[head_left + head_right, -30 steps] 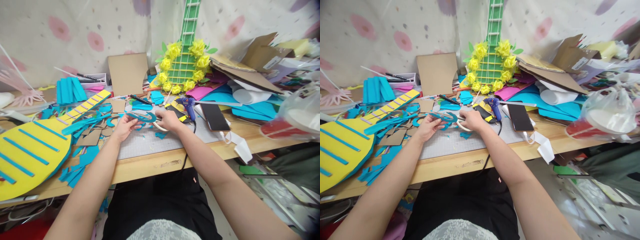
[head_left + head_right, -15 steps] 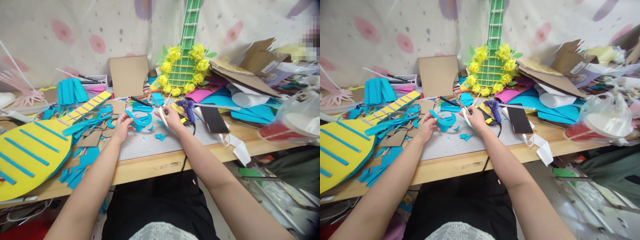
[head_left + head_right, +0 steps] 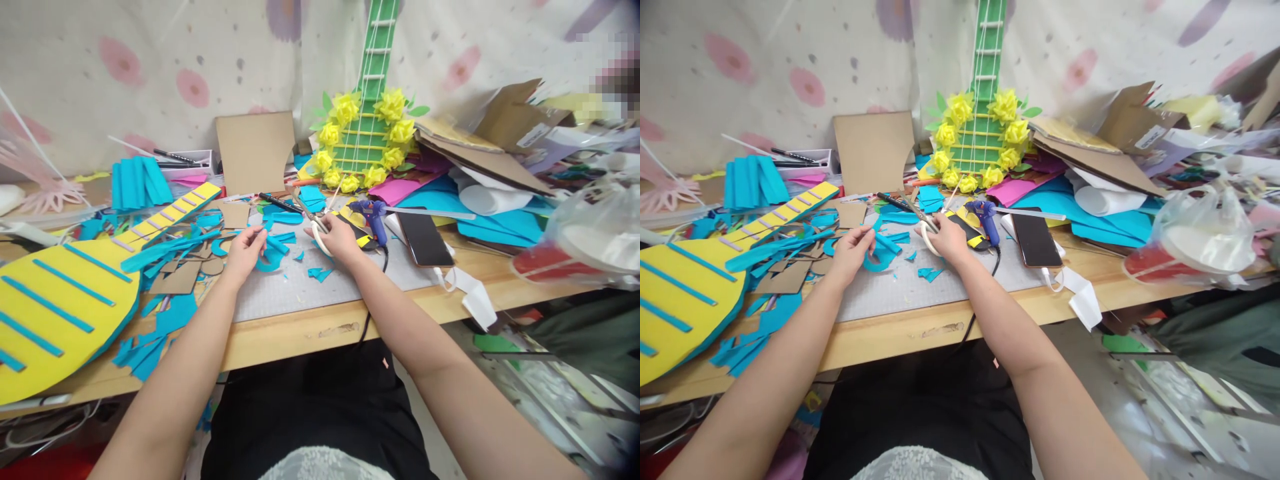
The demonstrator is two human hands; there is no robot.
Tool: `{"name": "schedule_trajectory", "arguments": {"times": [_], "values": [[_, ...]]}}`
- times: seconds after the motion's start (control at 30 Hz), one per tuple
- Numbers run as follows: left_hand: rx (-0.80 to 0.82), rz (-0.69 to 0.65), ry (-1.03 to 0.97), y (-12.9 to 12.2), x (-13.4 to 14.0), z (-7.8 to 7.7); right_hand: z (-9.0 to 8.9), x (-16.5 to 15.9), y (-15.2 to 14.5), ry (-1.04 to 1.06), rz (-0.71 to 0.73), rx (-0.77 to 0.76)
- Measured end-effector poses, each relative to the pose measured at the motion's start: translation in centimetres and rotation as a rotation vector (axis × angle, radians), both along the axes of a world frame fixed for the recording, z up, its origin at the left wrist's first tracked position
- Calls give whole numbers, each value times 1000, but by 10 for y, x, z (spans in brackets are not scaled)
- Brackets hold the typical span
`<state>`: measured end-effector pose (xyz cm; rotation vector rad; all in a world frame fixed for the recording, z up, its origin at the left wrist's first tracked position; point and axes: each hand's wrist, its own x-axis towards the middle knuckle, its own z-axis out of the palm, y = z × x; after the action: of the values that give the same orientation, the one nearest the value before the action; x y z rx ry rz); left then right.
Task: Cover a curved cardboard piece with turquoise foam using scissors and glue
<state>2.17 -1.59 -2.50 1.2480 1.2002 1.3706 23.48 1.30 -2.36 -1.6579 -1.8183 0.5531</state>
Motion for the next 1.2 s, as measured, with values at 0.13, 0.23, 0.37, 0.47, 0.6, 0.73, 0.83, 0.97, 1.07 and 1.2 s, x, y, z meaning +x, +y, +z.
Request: {"name": "schedule_trajectory", "arguments": {"times": [0.13, 0.23, 0.37, 0.47, 0.6, 0.73, 0.83, 0.97, 1.07, 1.2], "values": [[29, -50, -28, 0, 3, -2, 1, 1, -1, 25, 39, 1], [-49, -118, -131, 0, 4, -4, 6, -1, -6, -21, 92, -1], [-134, -186, -254, -2, 5, -2, 13, -9, -16, -116, 201, 34], [-194, -228, -298, -6, 8, 2, 14, -15, -20, -187, 243, 45], [-188, -280, -308, -8, 11, 6, 11, -19, -22, -247, 272, 84], [-158, -292, -275, -7, 10, 3, 12, -20, -23, -264, 273, 73], [-161, -278, -265, -6, 10, 0, 13, -22, -24, -259, 260, 61], [-156, -287, -281, -6, 10, 1, 12, -23, -24, -257, 237, 63], [-183, -293, -307, -7, 9, 5, 10, -21, -21, -259, 145, 55], [-337, -305, -424, -1, 1, 10, 6, -14, -12, -323, 27, 66]]}}
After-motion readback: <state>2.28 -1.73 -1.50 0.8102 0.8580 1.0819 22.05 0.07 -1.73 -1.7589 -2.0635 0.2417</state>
